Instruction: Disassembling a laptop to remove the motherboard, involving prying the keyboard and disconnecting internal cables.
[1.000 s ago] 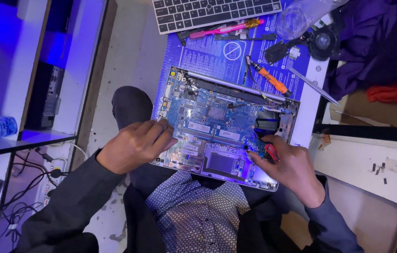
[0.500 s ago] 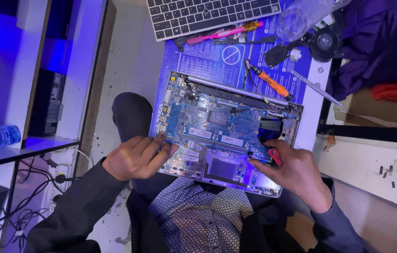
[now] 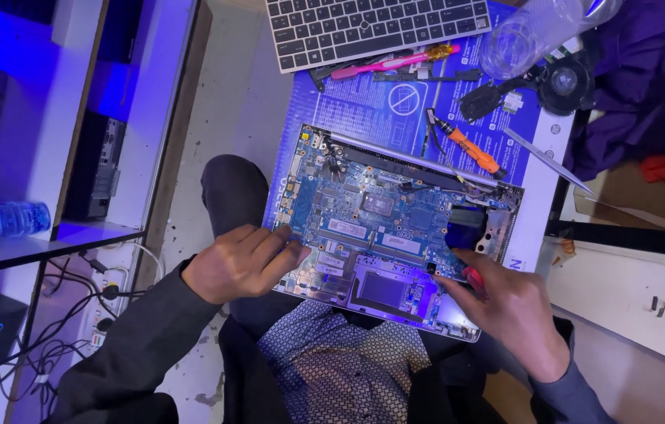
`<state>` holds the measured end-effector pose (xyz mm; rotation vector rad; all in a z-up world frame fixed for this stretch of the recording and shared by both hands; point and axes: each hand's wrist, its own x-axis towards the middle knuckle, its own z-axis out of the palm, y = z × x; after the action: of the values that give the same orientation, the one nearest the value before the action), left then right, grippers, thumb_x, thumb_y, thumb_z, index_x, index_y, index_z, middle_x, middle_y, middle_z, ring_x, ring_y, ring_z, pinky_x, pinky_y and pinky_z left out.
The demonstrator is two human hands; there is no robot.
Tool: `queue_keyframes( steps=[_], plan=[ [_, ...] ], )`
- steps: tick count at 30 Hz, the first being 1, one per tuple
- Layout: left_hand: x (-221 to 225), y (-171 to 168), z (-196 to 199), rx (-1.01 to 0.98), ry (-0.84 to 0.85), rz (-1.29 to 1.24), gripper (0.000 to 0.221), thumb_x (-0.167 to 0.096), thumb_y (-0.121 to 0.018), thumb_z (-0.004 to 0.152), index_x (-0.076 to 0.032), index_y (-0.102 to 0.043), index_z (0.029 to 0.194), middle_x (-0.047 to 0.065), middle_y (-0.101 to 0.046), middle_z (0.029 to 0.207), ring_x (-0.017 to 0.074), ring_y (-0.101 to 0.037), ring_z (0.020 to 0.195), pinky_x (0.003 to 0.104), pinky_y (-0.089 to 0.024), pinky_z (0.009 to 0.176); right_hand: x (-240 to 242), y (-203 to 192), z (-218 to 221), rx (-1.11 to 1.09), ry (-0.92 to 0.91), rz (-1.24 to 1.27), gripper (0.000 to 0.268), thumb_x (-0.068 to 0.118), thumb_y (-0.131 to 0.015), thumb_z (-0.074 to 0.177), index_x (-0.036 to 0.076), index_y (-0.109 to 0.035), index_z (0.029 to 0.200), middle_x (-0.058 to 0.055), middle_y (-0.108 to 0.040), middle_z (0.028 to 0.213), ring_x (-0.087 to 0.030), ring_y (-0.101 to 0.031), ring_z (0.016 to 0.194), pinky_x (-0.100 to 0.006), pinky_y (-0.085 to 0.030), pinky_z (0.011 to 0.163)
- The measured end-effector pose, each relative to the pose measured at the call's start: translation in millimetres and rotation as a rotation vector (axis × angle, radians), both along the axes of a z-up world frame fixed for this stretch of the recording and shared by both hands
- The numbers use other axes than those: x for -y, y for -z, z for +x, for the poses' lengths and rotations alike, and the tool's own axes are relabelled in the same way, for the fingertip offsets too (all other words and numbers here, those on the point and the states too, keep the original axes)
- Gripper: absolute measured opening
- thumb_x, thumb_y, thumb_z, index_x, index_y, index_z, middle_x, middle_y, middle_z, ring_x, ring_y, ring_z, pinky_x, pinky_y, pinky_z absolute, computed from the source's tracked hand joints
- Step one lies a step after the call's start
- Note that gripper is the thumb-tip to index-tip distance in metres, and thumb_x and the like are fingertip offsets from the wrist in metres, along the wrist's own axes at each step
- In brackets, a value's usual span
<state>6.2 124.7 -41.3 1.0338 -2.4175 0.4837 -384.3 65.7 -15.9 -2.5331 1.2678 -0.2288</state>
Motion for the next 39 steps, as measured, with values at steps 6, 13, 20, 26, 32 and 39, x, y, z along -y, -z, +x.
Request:
queue_keyframes(
  steps=[6, 13, 20, 26, 32, 39],
  plan=[
    [2, -1, -1, -0.065, 0.008, -0.047, 0.028, -0.024, -0.081, 0.098, -0.009, -0.062, 0.084, 0.011, -0.073, 0.083, 0.0135, -0.062, 0.061, 0.028, -0.046, 0.053, 0, 1, -4, 0.118, 0.010, 0.013, 0.049, 0.040, -0.083, 0.080, 0.009, -0.074, 0.118, 0.003, -0.047, 0.049, -0.009, -0.045, 0.039, -0.029, -0.042, 0.042],
    [-3, -6, -6, -0.230, -0.110, 0.184, 0.030, -0.027, -0.084, 0.096, -0.004, -0.065, 0.091, 0.010, -0.069, 0.089, 0.0200, -0.067, 0.078, 0.031, -0.054, 0.065, 2, 14, -8, 0.134, -0.067, -0.026, 0.052, 0.039, -0.082, 0.082, 0.004, -0.074, 0.120, 0.000, -0.063, 0.060, -0.011, -0.054, 0.042, -0.029, -0.050, 0.044],
    [-15, -17, -14, -0.213, -0.323, 0.321, 0.043, -0.036, -0.085, 0.091, -0.001, -0.068, 0.109, 0.016, -0.070, 0.110, 0.0240, -0.071, 0.093, 0.035, -0.061, 0.074, 3, 21, -9, 0.146, -0.111, -0.078, 0.053, 0.036, -0.083, 0.083, 0.001, -0.073, 0.121, -0.003, -0.064, 0.063, -0.013, -0.056, 0.046, -0.031, -0.051, 0.047],
    [-23, -21, -28, -0.087, -0.556, 0.380, 0.038, -0.037, -0.075, 0.098, -0.007, -0.060, 0.115, 0.012, -0.071, 0.117, 0.0183, -0.068, 0.081, 0.030, -0.055, 0.059, 0, 31, -14, 0.148, -0.136, -0.138, 0.051, 0.036, -0.085, 0.083, -0.001, -0.075, 0.117, -0.004, -0.068, 0.072, -0.013, -0.055, 0.046, -0.031, -0.050, 0.047],
    [-23, -9, -31, 0.034, -0.487, 0.292, 0.025, -0.022, -0.072, 0.097, -0.004, -0.063, 0.113, 0.015, -0.072, 0.107, 0.0192, -0.072, 0.085, 0.029, -0.061, 0.072, -1, 37, -18, 0.135, -0.153, -0.199, 0.050, 0.036, -0.085, 0.084, -0.002, -0.075, 0.114, -0.005, -0.068, 0.071, -0.014, -0.058, 0.047, -0.031, -0.049, 0.045],
    [-25, 8, -24, -0.040, -0.429, 0.170, 0.026, -0.023, -0.073, 0.098, -0.008, -0.052, 0.099, 0.016, -0.074, 0.104, 0.0143, -0.069, 0.068, 0.025, -0.054, 0.055, -2, 36, -19, 0.097, -0.146, -0.213, 0.048, 0.037, -0.085, 0.086, -0.001, -0.075, 0.113, -0.003, -0.061, 0.062, -0.015, -0.054, 0.046, -0.033, -0.048, 0.044]
  ],
)
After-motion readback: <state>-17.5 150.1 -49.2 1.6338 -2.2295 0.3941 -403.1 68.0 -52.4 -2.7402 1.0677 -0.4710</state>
